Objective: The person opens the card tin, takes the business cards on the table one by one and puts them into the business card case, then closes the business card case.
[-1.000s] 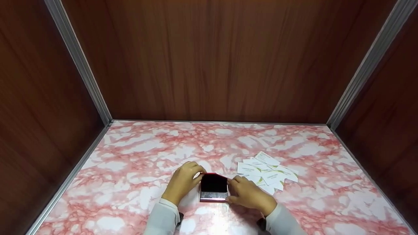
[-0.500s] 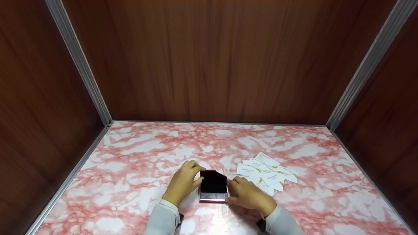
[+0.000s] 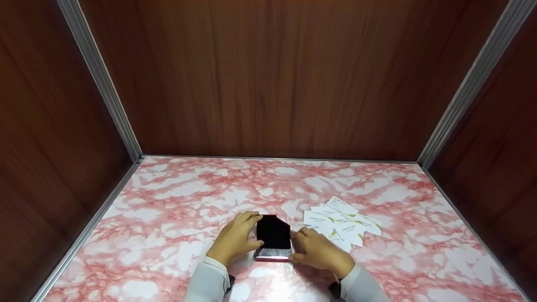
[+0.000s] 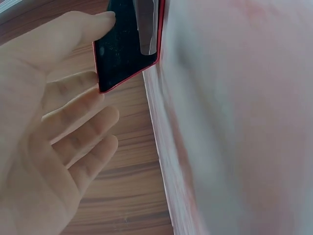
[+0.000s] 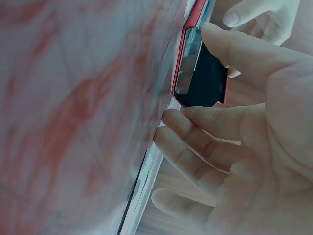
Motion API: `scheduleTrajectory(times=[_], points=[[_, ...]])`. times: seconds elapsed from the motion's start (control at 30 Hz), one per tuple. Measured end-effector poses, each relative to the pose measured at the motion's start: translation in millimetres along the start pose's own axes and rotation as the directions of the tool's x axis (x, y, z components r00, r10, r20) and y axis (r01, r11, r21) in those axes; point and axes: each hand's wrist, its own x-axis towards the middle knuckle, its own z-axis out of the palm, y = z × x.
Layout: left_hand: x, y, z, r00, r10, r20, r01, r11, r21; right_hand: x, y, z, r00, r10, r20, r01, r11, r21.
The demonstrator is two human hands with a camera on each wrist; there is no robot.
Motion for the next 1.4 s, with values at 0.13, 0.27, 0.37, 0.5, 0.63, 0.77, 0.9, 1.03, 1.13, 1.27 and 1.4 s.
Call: scheduleTrajectory(times=[0.13,0.27,0.37,0.5,0.63,0.77,0.9,1.03,1.13,1.27,1.4], points=[[-1.1,0.3,1.1,0.998,-0.024,0.052,0.025,1.000,-0.009,-0.1,0.5,0.5,1.000,-0.005,-0.008,0.005,1.000,-0.008],[-2.6,1.8,1.1,0.992,-0.060,0.115,0.065,0.997,-0.045,-0.2,1.1,0.3,1.000,-0.016,-0.015,0.016,1.000,-0.015],[-3.3,2.3,0.2,0.984,-0.083,0.160,0.097,0.992,-0.079,-0.2,1.1,0.1,1.000,-0.021,-0.020,0.021,1.000,-0.022],[-2.8,1.7,-0.8,0.973,-0.094,0.210,0.121,0.985,-0.121,-0.1,1.8,-0.1,1.000,-0.022,-0.018,0.021,0.999,-0.028],[-1.8,-0.3,-0.8,0.962,-0.089,0.258,0.133,0.979,-0.155,-0.1,2.5,-0.5,1.000,-0.027,-0.011,0.027,0.999,-0.018],[0.2,-3.1,-0.5,0.957,-0.089,0.277,0.141,0.975,-0.172,0.0,2.7,-0.7,0.999,-0.038,-0.018,0.037,0.999,-0.023],[2.1,-6.3,0.0,0.949,-0.087,0.303,0.153,0.968,-0.199,-0.4,2.2,-1.2,0.999,-0.037,-0.016,0.037,0.999,-0.025],[0.7,-10.0,0.6,0.940,-0.082,0.331,0.167,0.957,-0.238,-0.5,1.6,-1.4,1.000,-0.028,0.000,0.028,1.000,-0.003],[-0.7,-11.7,0.8,0.933,-0.085,0.349,0.188,0.944,-0.272,-0.3,1.6,-1.7,1.000,-0.029,0.001,0.029,1.000,0.000],[-1.9,-13.5,1.4,0.917,-0.105,0.386,0.229,0.928,-0.293,-0.2,1.6,-2.1,1.000,-0.028,0.002,0.028,1.000,-0.003],[-2.5,-13.7,1.3,0.911,-0.102,0.399,0.227,0.933,-0.279,-0.4,1.9,-1.5,1.000,-0.021,0.001,0.021,1.000,-0.003]])
